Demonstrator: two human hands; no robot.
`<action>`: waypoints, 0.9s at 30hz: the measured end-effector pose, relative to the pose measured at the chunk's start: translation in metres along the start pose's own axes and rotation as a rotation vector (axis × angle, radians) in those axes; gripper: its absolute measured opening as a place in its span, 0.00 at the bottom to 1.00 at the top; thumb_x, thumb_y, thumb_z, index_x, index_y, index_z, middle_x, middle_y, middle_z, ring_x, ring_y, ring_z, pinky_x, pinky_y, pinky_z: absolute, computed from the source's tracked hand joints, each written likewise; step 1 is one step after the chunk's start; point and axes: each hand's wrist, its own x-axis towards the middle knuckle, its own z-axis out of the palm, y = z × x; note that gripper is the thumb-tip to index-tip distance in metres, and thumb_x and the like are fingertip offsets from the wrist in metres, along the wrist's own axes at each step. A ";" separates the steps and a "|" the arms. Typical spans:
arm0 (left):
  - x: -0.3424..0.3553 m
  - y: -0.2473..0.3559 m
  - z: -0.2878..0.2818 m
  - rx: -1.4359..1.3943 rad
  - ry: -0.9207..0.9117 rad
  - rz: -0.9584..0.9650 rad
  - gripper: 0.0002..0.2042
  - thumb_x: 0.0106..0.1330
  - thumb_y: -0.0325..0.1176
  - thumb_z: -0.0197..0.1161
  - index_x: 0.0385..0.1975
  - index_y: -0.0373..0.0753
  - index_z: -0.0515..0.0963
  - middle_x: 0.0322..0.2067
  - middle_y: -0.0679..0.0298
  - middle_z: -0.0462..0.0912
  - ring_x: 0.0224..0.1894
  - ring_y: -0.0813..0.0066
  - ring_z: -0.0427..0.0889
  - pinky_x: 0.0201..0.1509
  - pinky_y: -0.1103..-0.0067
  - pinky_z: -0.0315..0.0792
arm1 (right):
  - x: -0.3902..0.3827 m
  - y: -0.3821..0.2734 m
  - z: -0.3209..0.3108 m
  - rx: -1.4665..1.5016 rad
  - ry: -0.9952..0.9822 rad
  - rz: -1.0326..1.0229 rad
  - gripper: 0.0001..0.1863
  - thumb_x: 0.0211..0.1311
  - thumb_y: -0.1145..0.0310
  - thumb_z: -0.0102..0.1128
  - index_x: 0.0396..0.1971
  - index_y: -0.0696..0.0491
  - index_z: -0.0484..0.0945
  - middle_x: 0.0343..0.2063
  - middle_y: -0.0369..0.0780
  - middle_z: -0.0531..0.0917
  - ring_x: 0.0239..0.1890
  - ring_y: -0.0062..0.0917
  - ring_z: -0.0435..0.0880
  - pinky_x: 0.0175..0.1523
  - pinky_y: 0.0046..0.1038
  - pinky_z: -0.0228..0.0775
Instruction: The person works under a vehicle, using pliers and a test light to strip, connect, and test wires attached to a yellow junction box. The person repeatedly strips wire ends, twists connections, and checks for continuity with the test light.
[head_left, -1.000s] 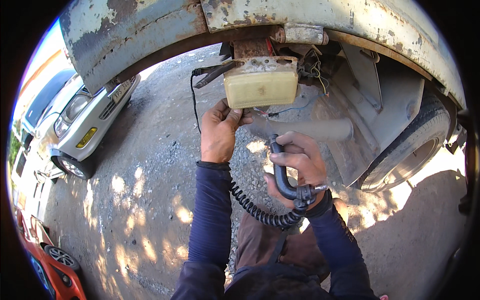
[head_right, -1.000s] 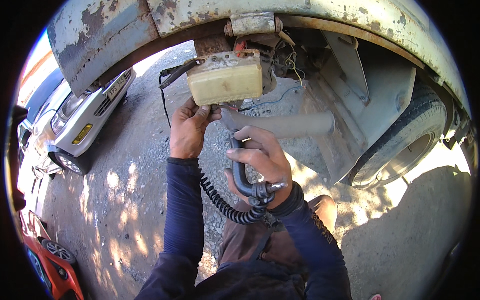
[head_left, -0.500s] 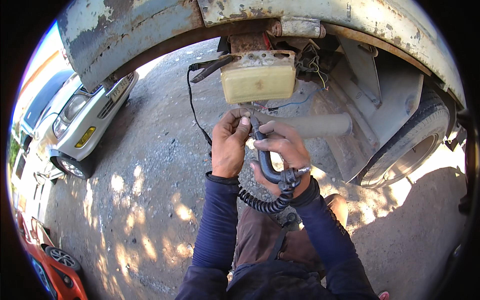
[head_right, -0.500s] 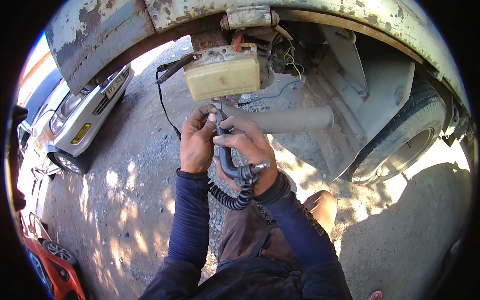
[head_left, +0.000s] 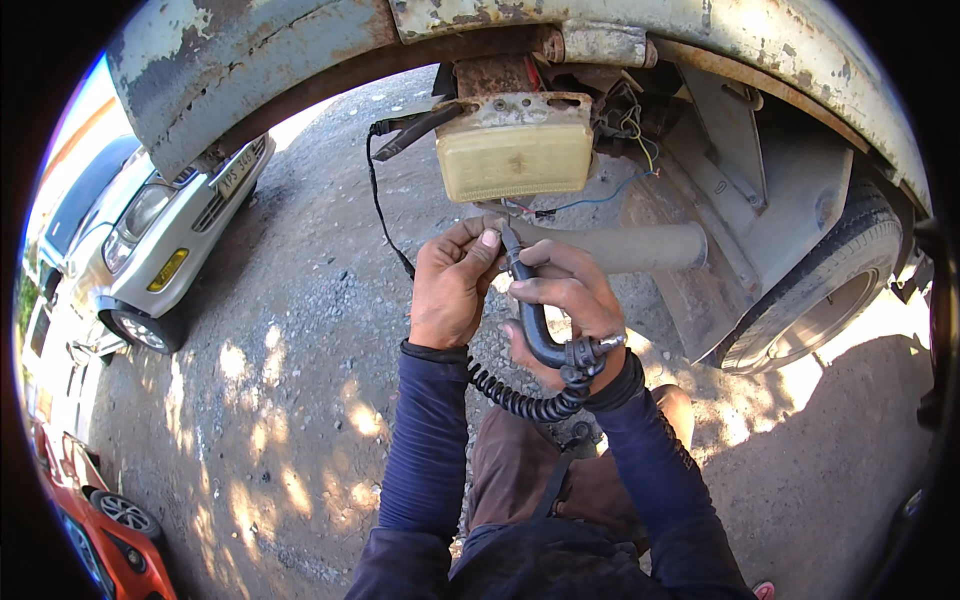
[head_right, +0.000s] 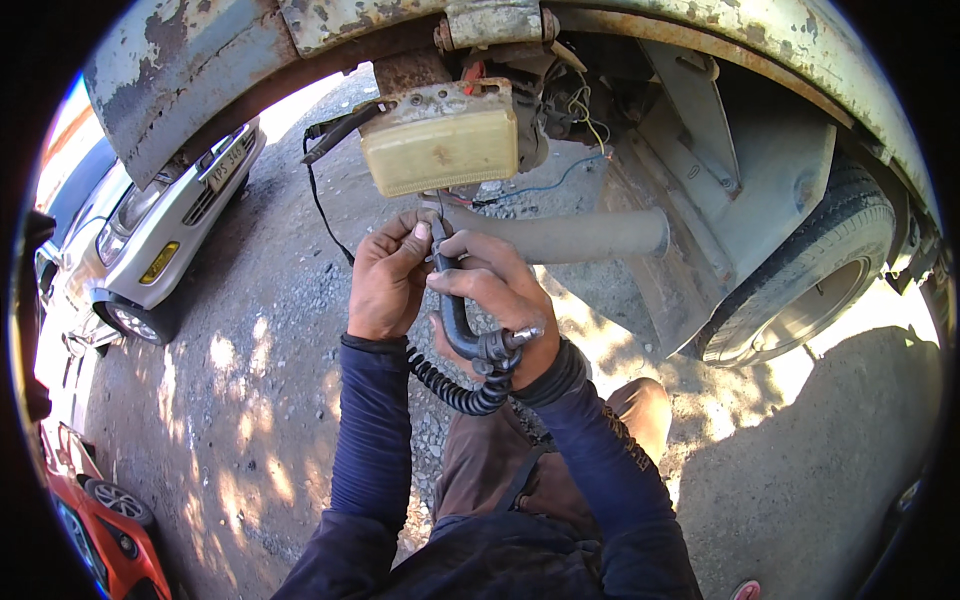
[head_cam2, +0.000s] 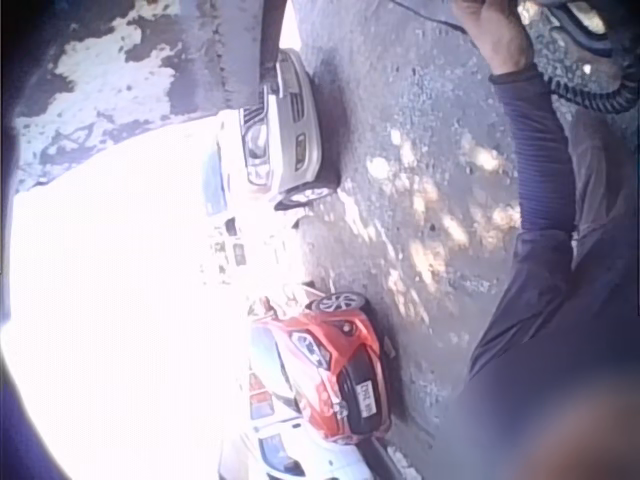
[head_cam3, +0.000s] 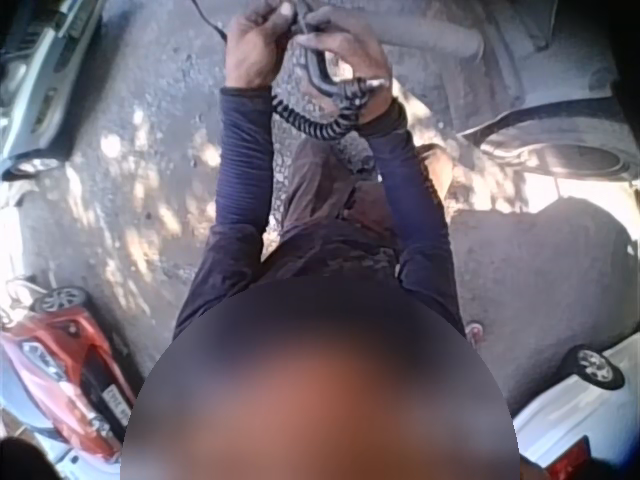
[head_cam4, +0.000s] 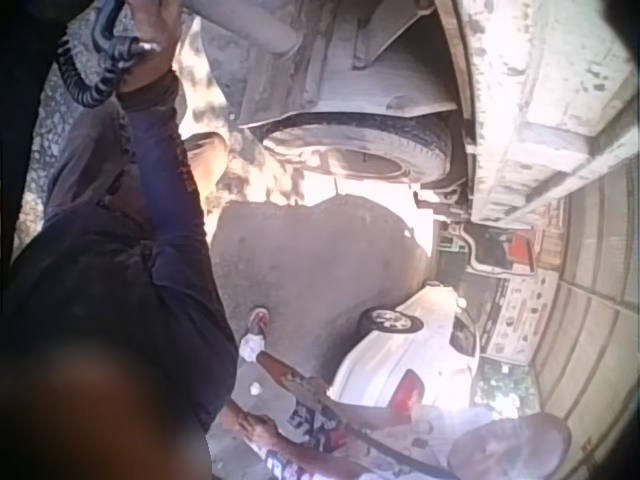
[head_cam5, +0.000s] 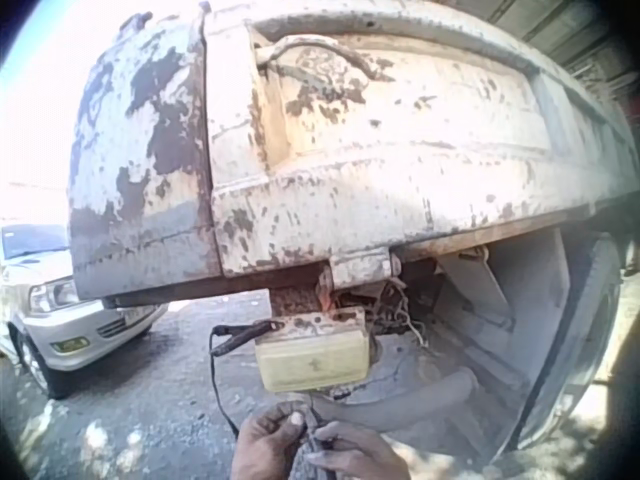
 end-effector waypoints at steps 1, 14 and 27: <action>0.000 0.000 0.000 -0.022 -0.011 -0.001 0.11 0.76 0.24 0.57 0.52 0.25 0.78 0.43 0.58 0.86 0.43 0.75 0.85 0.53 0.80 0.81 | 0.000 0.000 0.000 0.007 0.002 0.006 0.26 0.41 0.76 0.77 0.46 0.50 0.82 0.54 0.47 0.78 0.56 0.44 0.81 0.57 0.37 0.78; 0.001 -0.008 0.001 -0.004 -0.017 0.011 0.13 0.77 0.29 0.57 0.54 0.28 0.79 0.46 0.58 0.86 0.44 0.74 0.86 0.50 0.78 0.80 | -0.004 -0.003 -0.005 0.046 -0.004 0.017 0.26 0.41 0.78 0.77 0.46 0.51 0.83 0.53 0.46 0.78 0.56 0.43 0.81 0.59 0.37 0.75; 0.002 -0.010 -0.001 -0.130 0.018 0.026 0.12 0.74 0.23 0.61 0.52 0.24 0.78 0.44 0.54 0.87 0.43 0.72 0.87 0.50 0.79 0.83 | -0.007 -0.001 -0.005 0.089 0.027 0.006 0.25 0.41 0.78 0.76 0.45 0.52 0.82 0.55 0.48 0.77 0.54 0.41 0.82 0.58 0.34 0.76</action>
